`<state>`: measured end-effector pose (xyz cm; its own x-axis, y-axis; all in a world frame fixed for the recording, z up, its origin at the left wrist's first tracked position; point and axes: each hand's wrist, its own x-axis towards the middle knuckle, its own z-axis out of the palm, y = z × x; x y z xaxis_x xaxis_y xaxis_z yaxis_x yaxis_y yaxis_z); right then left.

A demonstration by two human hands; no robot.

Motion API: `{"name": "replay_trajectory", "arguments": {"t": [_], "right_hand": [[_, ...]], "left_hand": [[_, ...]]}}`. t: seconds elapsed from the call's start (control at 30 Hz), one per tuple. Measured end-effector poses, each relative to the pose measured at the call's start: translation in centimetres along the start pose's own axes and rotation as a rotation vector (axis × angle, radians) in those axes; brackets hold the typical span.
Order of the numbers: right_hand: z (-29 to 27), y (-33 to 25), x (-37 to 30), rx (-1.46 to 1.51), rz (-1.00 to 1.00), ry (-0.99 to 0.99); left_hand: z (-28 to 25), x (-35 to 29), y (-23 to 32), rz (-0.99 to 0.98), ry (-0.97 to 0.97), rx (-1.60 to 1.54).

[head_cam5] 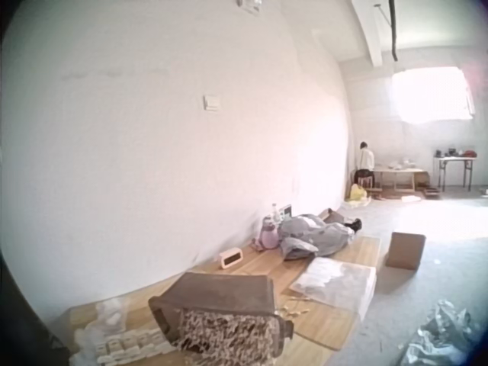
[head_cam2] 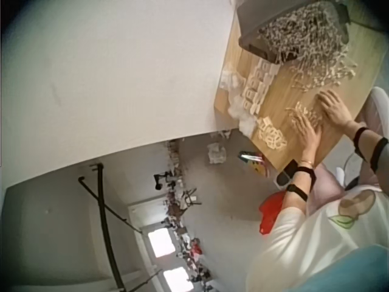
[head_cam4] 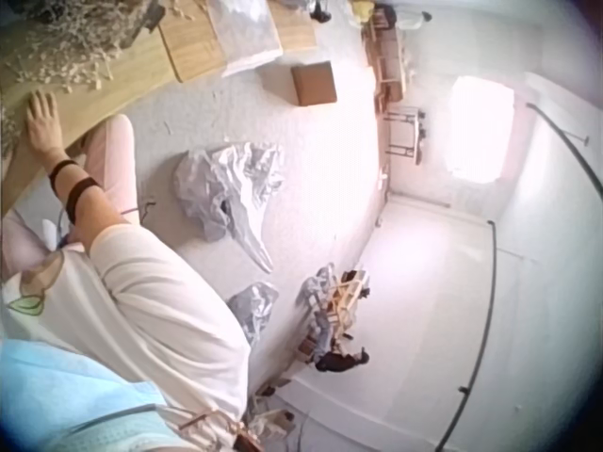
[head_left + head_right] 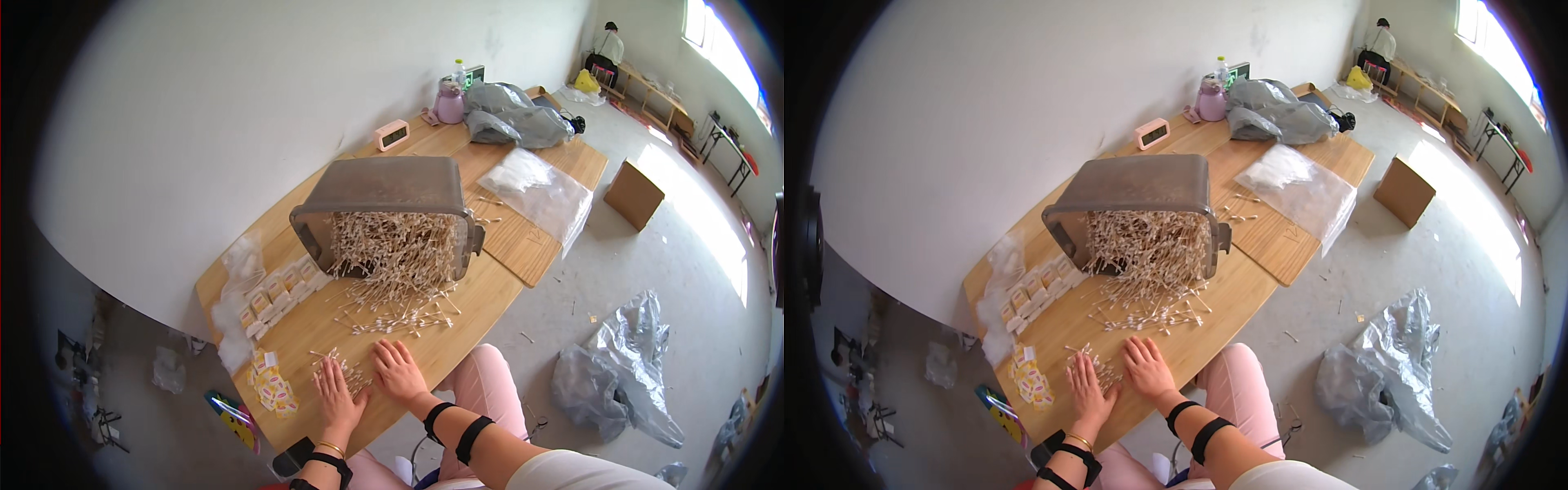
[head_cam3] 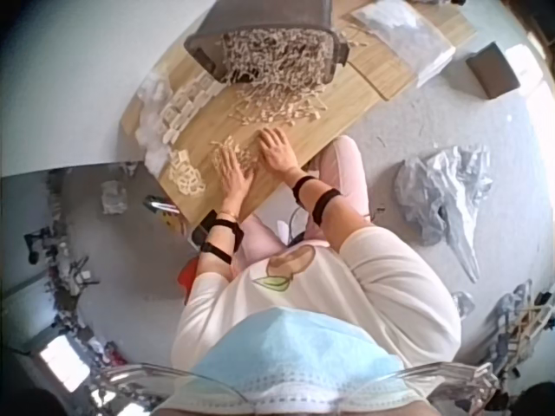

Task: Arranging cotton swabs and sealing them in small plastic bags using an impulse sealer.

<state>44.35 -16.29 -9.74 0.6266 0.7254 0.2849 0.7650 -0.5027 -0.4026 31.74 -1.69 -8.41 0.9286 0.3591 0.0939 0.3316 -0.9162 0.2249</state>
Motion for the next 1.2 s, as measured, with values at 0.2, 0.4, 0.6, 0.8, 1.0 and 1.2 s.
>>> {"name": "replay_trajectory", "arguments": {"t": [0.2, 0.4, 0.6, 0.8, 1.0, 1.2], "right_hand": [[-0.4, -0.1, 0.1, 0.019, 0.017, -0.009], [-0.1, 0.0, 0.1, 0.011, 0.008, -0.003], [0.2, 0.3, -0.1, -0.003, 0.001, 0.003], [0.1, 0.1, 0.0, -0.002, -0.001, -0.005], [0.0, 0.1, 0.0, 0.024, 0.0, 0.024], [-0.5, -0.1, 0.1, 0.032, 0.017, -0.031]], "left_hand": [[0.8, -0.5, 0.8, 0.043, -0.111, 0.085], [0.6, 0.9, 0.5, -0.005, -0.092, 0.125], [0.0, 2.0, 1.1, -0.044, -0.077, 0.092], [0.0, 3.5, -0.6, -0.041, 0.014, 0.109], [-1.1, 1.7, 0.8, -0.049, -0.072, 0.135], [-2.1, -0.2, 2.4, -0.18, -0.16, 0.187]]}}
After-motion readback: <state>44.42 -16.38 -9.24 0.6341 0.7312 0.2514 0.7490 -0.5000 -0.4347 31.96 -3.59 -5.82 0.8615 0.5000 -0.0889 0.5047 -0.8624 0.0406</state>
